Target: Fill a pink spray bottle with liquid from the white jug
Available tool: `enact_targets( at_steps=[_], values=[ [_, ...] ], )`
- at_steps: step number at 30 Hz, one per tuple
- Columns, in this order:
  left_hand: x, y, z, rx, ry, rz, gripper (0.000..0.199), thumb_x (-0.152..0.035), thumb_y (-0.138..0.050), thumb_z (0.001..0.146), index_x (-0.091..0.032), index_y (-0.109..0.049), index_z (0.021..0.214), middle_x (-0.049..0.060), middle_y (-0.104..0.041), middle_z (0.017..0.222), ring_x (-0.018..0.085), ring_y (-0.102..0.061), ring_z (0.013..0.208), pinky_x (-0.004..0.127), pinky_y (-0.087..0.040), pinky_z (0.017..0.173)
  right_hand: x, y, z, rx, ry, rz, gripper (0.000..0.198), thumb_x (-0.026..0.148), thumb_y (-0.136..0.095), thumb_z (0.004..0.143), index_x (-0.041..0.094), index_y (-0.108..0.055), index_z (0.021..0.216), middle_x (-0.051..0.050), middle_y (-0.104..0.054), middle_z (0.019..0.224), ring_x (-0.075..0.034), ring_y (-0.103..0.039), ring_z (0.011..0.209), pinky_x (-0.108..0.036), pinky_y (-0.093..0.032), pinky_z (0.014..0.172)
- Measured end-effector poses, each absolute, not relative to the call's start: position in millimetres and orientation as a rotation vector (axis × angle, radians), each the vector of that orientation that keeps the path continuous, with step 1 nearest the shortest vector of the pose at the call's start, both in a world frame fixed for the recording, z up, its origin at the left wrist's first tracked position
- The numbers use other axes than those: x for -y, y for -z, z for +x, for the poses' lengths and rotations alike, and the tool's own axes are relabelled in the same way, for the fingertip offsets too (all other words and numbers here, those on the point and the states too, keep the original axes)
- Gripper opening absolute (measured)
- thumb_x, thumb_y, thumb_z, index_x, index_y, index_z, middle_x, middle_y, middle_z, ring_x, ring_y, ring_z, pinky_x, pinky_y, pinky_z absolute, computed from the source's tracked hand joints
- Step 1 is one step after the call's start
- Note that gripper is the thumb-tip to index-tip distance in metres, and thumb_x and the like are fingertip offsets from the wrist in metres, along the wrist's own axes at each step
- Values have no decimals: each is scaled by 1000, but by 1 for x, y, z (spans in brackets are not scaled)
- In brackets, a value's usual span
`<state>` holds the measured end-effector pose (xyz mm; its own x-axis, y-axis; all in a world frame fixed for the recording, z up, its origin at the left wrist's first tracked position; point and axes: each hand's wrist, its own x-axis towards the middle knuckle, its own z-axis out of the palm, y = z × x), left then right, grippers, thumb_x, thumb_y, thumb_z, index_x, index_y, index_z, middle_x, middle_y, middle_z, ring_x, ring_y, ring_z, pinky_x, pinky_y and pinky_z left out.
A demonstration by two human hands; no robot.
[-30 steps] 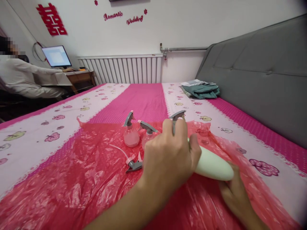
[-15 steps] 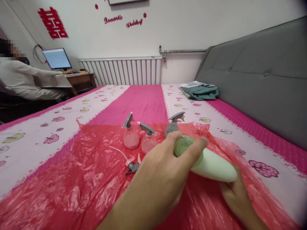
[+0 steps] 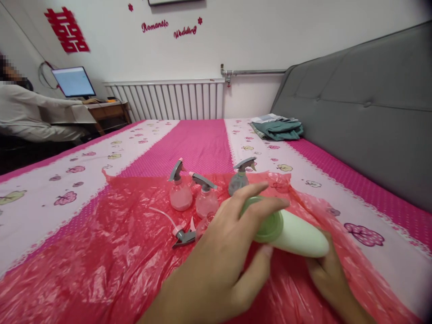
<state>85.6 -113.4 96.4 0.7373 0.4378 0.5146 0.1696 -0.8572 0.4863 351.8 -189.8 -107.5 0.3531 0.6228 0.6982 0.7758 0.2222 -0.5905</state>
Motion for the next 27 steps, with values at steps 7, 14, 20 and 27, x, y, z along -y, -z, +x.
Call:
enact_targets(
  at_steps=[7,14,20,27],
  values=[
    [110,-84,88,-616,-1300,2610,39,-29,-69,93,-24,-52,128,8,-69,115,24,-67,106,37,-57,88,190,105,350,1385,180,-1440,27,21,-50,93,19,-54,120,-7,-59,115,-21,-61,102,-31,-51,86],
    [110,-78,96,-872,-1534,2675,38,-52,-69,90,-22,-55,108,2,-59,83,20,-58,71,33,-48,61,194,104,349,1471,187,-1422,24,21,-49,97,20,-54,121,-6,-57,120,-17,-60,107,-26,-50,89],
    [117,-87,89,-630,-1212,2587,57,-42,-68,93,-23,-42,140,13,-60,132,29,-60,120,44,-55,98,191,101,349,1414,168,-1434,26,21,-50,96,19,-53,122,-6,-60,115,-17,-63,99,-25,-52,82],
    [115,-93,76,-486,-1079,2607,45,-13,-61,96,-30,-50,136,7,-66,129,25,-60,120,40,-54,99,191,101,350,1377,144,-1436,29,20,-50,89,18,-56,117,-7,-63,111,-19,-64,96,-26,-54,79]
  ],
)
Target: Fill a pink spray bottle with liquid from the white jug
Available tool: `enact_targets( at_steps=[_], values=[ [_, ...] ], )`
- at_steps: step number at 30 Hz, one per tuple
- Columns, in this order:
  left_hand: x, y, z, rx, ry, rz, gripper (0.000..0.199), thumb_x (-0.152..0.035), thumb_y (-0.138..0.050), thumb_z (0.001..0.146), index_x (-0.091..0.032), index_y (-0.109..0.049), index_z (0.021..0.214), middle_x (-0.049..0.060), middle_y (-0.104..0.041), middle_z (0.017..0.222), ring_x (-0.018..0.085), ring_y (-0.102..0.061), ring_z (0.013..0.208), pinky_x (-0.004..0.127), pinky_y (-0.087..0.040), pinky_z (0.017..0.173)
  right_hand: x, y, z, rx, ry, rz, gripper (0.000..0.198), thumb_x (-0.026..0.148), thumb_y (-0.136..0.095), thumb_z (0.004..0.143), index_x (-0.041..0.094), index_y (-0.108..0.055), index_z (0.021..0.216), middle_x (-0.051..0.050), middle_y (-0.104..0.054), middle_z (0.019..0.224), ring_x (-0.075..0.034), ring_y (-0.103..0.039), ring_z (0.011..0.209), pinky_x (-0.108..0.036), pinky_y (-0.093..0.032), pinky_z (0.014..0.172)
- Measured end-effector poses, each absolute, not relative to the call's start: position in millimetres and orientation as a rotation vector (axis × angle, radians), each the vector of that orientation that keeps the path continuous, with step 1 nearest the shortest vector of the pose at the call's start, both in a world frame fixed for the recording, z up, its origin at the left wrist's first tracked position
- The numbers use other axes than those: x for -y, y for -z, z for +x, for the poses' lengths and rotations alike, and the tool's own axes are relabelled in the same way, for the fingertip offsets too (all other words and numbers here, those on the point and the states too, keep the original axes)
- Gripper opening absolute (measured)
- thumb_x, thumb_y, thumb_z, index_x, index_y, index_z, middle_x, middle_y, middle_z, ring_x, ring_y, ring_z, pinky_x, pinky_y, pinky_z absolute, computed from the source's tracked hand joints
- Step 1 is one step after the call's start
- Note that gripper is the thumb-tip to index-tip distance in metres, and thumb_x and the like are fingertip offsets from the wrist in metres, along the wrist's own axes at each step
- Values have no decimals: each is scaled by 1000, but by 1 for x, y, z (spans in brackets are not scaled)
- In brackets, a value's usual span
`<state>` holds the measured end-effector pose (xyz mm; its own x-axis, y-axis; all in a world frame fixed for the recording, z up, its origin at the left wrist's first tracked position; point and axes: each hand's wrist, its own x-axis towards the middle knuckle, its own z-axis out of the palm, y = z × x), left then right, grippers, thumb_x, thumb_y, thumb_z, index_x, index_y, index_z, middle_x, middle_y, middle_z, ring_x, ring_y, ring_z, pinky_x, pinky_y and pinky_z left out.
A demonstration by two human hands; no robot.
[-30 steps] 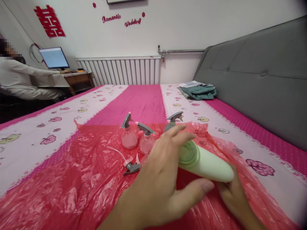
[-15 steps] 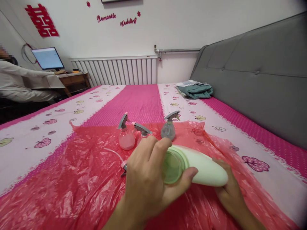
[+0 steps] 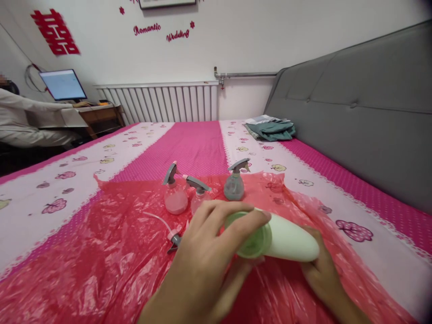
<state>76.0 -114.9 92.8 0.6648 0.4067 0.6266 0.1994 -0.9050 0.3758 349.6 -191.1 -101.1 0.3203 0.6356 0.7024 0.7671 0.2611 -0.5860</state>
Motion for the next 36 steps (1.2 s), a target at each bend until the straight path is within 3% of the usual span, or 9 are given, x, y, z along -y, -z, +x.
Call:
enact_targets(
  at_steps=[6,9,13,17,20,24,29,32,36],
  values=[
    [113,-84,80,-702,-1403,2296,43,-36,-79,88,-30,-53,122,5,-67,114,23,-67,107,36,-58,88,190,106,352,1250,50,-1485,27,35,-58,93,18,-58,114,-7,-64,106,-20,-64,91,-27,-54,75],
    [110,-78,82,-753,-1498,2013,41,-41,-79,87,-30,-55,118,4,-66,115,22,-69,106,32,-60,82,189,108,354,1195,-23,-1523,32,42,-61,93,18,-58,114,-7,-63,108,-21,-63,92,-28,-54,74],
    [93,-64,64,-943,-1649,1634,34,-45,-76,88,-27,-56,109,2,-66,104,16,-70,87,25,-59,70,189,108,355,1171,-92,-1529,36,46,-62,92,18,-57,113,-7,-62,108,-22,-62,92,-29,-54,76],
    [69,-36,17,-1148,-1600,1357,46,-52,-72,88,-26,-57,123,5,-64,125,23,-66,113,34,-59,92,190,109,355,1161,-103,-1549,38,48,-62,92,19,-58,115,-8,-62,111,-23,-62,96,-30,-55,79],
    [52,-6,-25,-1304,-1400,1307,56,-61,-67,85,-23,-58,126,8,-66,127,29,-68,112,45,-55,101,190,114,358,1143,-102,-1562,39,49,-63,91,19,-58,115,-7,-62,109,-23,-62,96,-30,-54,78],
    [33,35,-69,-1717,-1344,1619,49,-66,-57,84,-23,-56,110,7,-67,106,33,-67,104,50,-55,94,188,122,363,1097,-105,-1564,42,52,-64,90,19,-58,114,-8,-63,111,-24,-62,97,-30,-54,79],
    [26,73,-94,-1912,-1145,1811,46,-65,-50,87,-23,-53,105,10,-66,103,37,-67,100,54,-54,92,188,129,365,1069,-95,-1574,43,54,-66,90,19,-59,115,-8,-64,112,-23,-63,96,-30,-54,79],
    [29,86,-103,-1914,-1105,1769,48,-65,-51,87,-22,-51,110,12,-66,108,39,-67,105,57,-53,96,189,132,367,1058,-83,-1598,43,54,-64,90,19,-59,115,-8,-64,110,-25,-63,97,-34,-53,81],
    [31,95,-108,-1826,-1192,1823,52,-55,-49,92,-21,-43,130,17,-62,133,39,-61,126,60,-44,113,191,138,372,1041,-108,-1639,46,55,-64,90,18,-58,115,-9,-62,111,-28,-62,100,-39,-52,84]
  ],
)
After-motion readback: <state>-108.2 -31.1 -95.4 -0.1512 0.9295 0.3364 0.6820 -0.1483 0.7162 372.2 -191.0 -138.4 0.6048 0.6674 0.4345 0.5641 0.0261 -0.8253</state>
